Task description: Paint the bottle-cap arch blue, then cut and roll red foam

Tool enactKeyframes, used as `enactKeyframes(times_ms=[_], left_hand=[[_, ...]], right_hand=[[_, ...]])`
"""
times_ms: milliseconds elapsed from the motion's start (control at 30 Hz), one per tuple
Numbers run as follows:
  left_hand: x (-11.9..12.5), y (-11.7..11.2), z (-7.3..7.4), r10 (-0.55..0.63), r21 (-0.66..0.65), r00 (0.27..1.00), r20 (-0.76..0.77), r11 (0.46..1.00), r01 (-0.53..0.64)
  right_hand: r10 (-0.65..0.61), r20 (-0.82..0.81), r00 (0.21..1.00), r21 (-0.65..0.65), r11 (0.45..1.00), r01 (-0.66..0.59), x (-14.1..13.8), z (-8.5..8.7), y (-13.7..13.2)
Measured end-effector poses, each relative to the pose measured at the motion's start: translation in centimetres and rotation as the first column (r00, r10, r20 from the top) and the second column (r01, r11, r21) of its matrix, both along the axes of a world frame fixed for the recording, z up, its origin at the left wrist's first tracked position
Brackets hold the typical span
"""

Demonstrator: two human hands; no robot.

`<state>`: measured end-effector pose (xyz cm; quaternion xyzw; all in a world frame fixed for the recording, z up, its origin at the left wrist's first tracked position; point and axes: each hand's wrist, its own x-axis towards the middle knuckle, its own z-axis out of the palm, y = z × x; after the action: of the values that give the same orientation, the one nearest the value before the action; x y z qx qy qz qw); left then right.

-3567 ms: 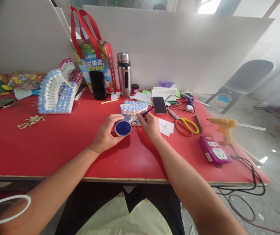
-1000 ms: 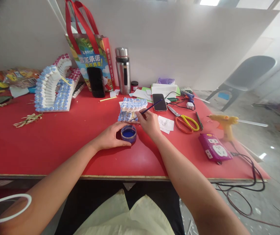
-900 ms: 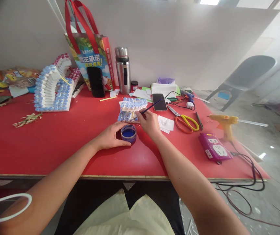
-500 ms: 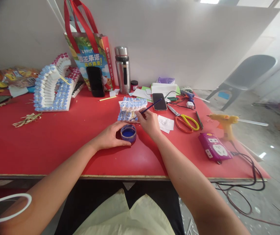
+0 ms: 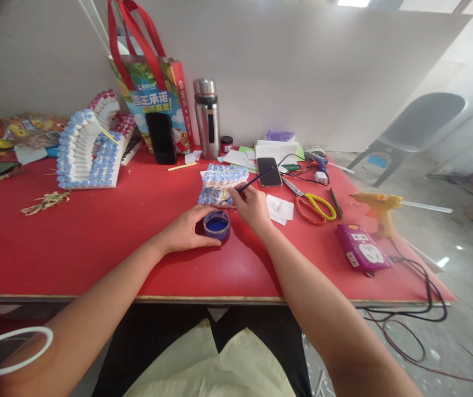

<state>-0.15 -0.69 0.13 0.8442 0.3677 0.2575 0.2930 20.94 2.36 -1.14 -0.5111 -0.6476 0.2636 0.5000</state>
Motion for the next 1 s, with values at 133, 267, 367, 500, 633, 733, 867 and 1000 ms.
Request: enactKeyframes(times_ms=[133,267,367,500,633,733,867,1000], left_hand=[[0.00,-0.02,0.07,0.001,-0.024,1.000,-0.009,1.000,-0.001],[0.01,-0.02,0.03,-0.003,-0.030,1.000,-0.007,1.000,0.003],[-0.01,-0.03,0.06,-0.001,-0.030,1.000,-0.010,1.000,0.000],[0.00,-0.01,0.17,0.005,-0.031,1.000,-0.017,1.000,-0.005],[0.10,0.04,0.21,0.008,-0.032,1.000,-0.012,0.999,-0.008],[0.14,0.04,0.20,0.013,-0.039,1.000,-0.016,0.999,-0.014],[0.10,-0.04,0.27,0.012,-0.044,1.000,-0.017,0.999,-0.013],[0.05,-0.05,0.29,0.010,-0.043,1.000,-0.010,0.999,-0.010]], right_hand=[[0.001,-0.002,1.000,-0.001,1.000,-0.001,-0.02,0.10,-0.05],[0.002,-0.004,1.000,0.000,1.000,-0.002,0.06,-0.07,0.06],[0.001,0.002,1.000,0.002,1.000,-0.001,0.09,-0.08,0.09],[0.002,0.003,1.000,0.002,1.000,-0.002,0.09,-0.07,0.08],[0.006,-0.001,1.000,0.011,1.000,-0.006,0.11,-0.23,0.16],[0.008,0.002,1.000,0.016,1.000,-0.008,0.11,-0.31,0.20],[0.015,0.003,1.000,0.013,1.000,-0.015,0.07,-0.27,0.14],[0.013,-0.008,1.000,-0.003,1.000,-0.013,0.07,-0.25,0.06]])
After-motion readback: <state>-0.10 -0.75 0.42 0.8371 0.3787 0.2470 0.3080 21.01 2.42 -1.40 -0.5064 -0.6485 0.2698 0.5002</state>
